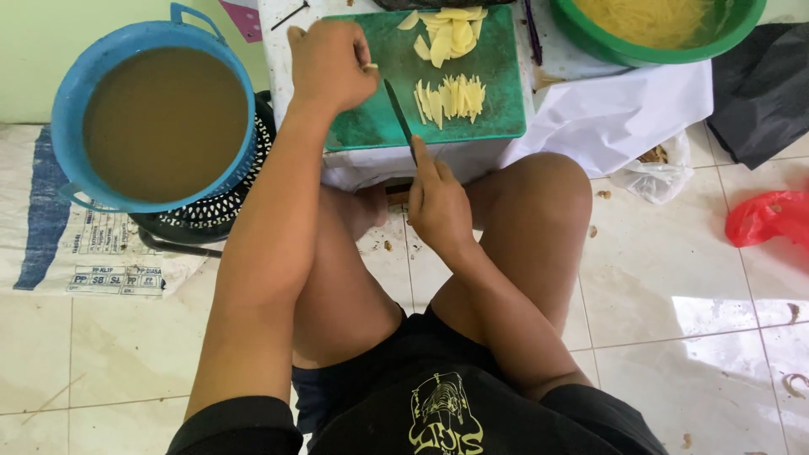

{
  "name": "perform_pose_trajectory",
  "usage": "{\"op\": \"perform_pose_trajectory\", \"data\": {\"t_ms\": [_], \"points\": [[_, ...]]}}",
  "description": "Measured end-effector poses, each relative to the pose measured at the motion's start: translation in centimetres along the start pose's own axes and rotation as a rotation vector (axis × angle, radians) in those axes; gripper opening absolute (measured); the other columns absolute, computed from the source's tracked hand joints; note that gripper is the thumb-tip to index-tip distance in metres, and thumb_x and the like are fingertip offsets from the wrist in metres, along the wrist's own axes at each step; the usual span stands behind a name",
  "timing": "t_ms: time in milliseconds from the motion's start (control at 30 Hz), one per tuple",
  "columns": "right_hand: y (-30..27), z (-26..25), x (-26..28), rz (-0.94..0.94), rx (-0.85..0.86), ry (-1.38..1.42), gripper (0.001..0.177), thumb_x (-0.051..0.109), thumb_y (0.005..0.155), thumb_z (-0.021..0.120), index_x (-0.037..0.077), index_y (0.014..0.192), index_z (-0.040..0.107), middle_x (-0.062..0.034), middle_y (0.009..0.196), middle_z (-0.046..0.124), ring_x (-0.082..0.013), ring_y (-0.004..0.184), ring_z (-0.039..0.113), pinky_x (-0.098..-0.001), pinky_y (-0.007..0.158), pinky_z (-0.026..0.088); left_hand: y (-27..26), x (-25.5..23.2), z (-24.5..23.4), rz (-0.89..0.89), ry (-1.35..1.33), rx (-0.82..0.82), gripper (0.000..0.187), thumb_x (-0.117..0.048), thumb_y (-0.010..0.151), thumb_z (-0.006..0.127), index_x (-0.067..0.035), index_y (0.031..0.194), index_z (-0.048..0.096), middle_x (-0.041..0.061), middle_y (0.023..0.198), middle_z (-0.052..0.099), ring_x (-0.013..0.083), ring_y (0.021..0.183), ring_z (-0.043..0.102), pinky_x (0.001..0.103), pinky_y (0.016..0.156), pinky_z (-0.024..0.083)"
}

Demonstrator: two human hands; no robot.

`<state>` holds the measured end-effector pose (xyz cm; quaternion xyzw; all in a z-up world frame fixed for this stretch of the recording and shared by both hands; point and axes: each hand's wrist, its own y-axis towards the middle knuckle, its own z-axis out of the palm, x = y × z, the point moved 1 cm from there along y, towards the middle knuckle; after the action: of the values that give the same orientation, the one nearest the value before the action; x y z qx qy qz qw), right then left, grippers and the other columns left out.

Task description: A person uses a knife to slice a peeled root vegetable into thin julienne strips on a cutting board.

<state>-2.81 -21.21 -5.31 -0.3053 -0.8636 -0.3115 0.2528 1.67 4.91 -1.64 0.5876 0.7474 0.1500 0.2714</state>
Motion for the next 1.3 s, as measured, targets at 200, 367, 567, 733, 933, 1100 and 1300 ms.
{"op": "perform_pose_trajectory", "data": {"t_ms": [200, 367, 567, 733, 933, 1100, 1300], "points": [[0.8, -0.4, -1.7, 0.017, -0.086, -0.153, 0.065, -0.003, 0.092, 0.057, 0.002, 0.154, 0.042, -0.0239, 0.092, 0.065, -0.0394, 0.058, 0.057, -0.0503, 0.054, 0.047, -0.9, -0.9, 0.2, 0.004, -0.078, 0.258, 0.011, -0.013, 0.067, 0.074, -0.018, 0.066, 0.064, -0.003, 0.061, 0.064, 0.0283, 0.059, 0.055, 0.044, 0.087, 0.038], [0.7, -0.7, -2.3, 0.02, -0.165, -0.142, 0.064, -0.005, 0.088, 0.058, 0.001, 0.15, 0.05, -0.0159, 0.086, 0.062, -0.0306, 0.056, 0.052, -0.0424, 0.053, 0.046, -0.9, -2.0, 0.0, 0.062, -0.073, 0.267, 0.015, -0.011, 0.069, 0.075, -0.018, 0.067, 0.062, -0.004, 0.06, 0.061, 0.0269, 0.056, 0.052, 0.046, 0.1, 0.034], [1.0, -1.3, -3.4, 0.049, -0.17, -0.18, 0.058, -0.005, 0.092, 0.057, 0.0, 0.15, 0.05, -0.0174, 0.087, 0.062, -0.0303, 0.059, 0.055, -0.0432, 0.054, 0.047, -0.8, -4.1, -0.8, 0.096, 0.018, 0.299, 0.015, -0.011, 0.069, 0.074, -0.018, 0.065, 0.061, -0.001, 0.063, 0.063, 0.0277, 0.061, 0.054, 0.041, 0.09, 0.034], [0.9, -1.6, -3.6, 0.041, -0.222, -0.188, 0.055, -0.004, 0.093, 0.056, 0.001, 0.148, 0.052, -0.0185, 0.09, 0.064, -0.0324, 0.059, 0.056, -0.0442, 0.053, 0.047, -0.9, -4.4, -0.2, 0.092, -0.013, 0.321, 0.017, -0.009, 0.069, 0.074, -0.018, 0.066, 0.06, -0.003, 0.06, 0.062, 0.0276, 0.06, 0.055, 0.049, 0.1, 0.034], [0.7, -1.9, -2.4, 0.065, -0.163, -0.145, 0.056, -0.004, 0.094, 0.056, 0.0, 0.149, 0.049, -0.0208, 0.092, 0.064, -0.0345, 0.06, 0.058, -0.0466, 0.053, 0.047, -1.3, -5.4, -0.5, 0.076, -0.093, 0.483, 0.013, -0.009, 0.066, 0.077, -0.017, 0.07, 0.068, -0.004, 0.068, 0.068, 0.0255, 0.067, 0.063, 0.045, 0.099, 0.04], [0.0, -0.7, -1.7, 0.03, -0.142, -0.126, 0.061, -0.003, 0.091, 0.058, 0.004, 0.151, 0.048, -0.0205, 0.094, 0.065, -0.0383, 0.062, 0.059, -0.0483, 0.055, 0.048, -1.2, -4.3, -1.4, 0.088, -0.235, 0.481, 0.013, -0.006, 0.064, 0.074, -0.011, 0.076, 0.076, 0.002, 0.077, 0.073, 0.025, 0.067, 0.066, 0.037, 0.066, 0.054], [0.0, 0.3, -1.4, 0.012, -0.116, -0.159, 0.062, 0.0, 0.092, 0.058, 0.01, 0.152, 0.049, -0.0156, 0.091, 0.061, -0.0337, 0.055, 0.053, -0.046, 0.049, 0.044, -1.4, -3.3, -1.3, 0.101, -0.195, 0.431, 0.009, -0.01, 0.067, 0.076, -0.013, 0.075, 0.08, -0.001, 0.071, 0.075, 0.0236, 0.059, 0.067, 0.036, 0.063, 0.055]]}}
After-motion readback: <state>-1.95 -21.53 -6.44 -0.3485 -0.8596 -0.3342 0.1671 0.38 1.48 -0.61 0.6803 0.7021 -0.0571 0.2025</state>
